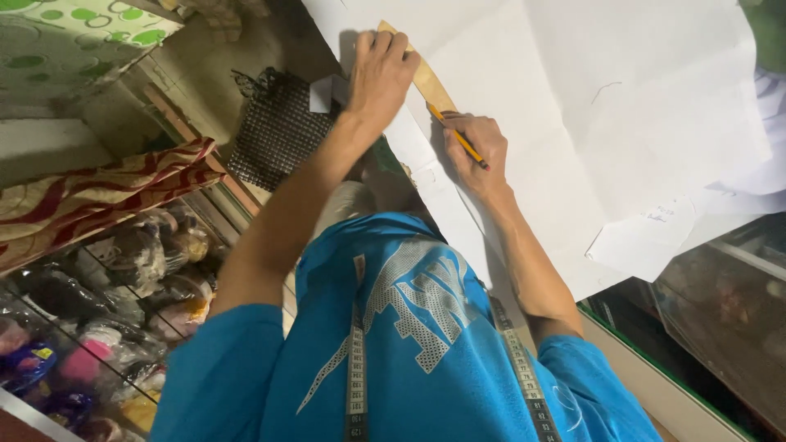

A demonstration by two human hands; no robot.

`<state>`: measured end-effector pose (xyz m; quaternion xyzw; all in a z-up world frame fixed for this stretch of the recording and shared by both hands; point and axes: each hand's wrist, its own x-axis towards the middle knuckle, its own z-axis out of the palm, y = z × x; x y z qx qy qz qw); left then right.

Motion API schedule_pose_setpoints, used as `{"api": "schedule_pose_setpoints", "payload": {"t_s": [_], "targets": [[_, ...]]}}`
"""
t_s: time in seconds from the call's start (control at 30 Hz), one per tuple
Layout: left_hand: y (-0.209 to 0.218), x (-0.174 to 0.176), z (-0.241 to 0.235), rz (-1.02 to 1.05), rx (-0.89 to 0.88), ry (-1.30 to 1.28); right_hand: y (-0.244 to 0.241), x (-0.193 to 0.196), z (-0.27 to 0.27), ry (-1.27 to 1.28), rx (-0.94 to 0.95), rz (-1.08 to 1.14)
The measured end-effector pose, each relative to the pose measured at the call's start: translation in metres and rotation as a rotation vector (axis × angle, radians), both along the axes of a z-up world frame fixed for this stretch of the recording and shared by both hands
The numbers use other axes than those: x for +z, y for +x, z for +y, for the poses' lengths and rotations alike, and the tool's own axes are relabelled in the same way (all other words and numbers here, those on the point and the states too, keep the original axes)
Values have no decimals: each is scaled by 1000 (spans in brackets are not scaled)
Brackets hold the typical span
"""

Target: The person uses a wooden ruler and a pencil to draw straight lines on a large sheet of white paper. They repeatedly reposition the ruler and draw lines along its edge.

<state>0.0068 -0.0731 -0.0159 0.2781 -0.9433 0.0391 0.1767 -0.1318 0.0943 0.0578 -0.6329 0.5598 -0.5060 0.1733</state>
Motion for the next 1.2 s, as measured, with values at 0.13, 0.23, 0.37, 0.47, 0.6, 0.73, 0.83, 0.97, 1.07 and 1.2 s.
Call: {"api": "schedule_pose_setpoints", "payload": {"t_s": [0.13, 0.23, 0.37, 0.47, 0.6, 0.73, 0.83, 0.97, 1.07, 1.2], "targets": [[7, 2, -37, -51, -201, -55, 3, 9, -17, -26, 57, -128], [6, -15, -63, -188, -358, 86, 3, 6, -26, -1, 63, -143], [-1, -40, -91, -211, -484, 160, 3, 0, -38, 25, 53, -153], [-2, 0, -99, -388, -578, 89, 4, -3, -46, 35, 43, -158], [-10, 16, -110, -535, -641, 330, 6, -7, -54, 29, 22, -126], [-22, 59, -114, -551, -605, 611, 5, -7, -58, 67, 3, -107], [-34, 67, -116, -676, -540, 745, 9, -7, -66, 54, 5, -102], [-53, 55, -130, -855, -572, 816, 15, -3, -81, 21, 18, -125], [-65, 64, -133, -973, -516, 839, 18, 0, -93, -5, 28, -138], [-75, 88, -135, -1091, -479, 855, 22, -2, -105, -33, 47, -143]]}}
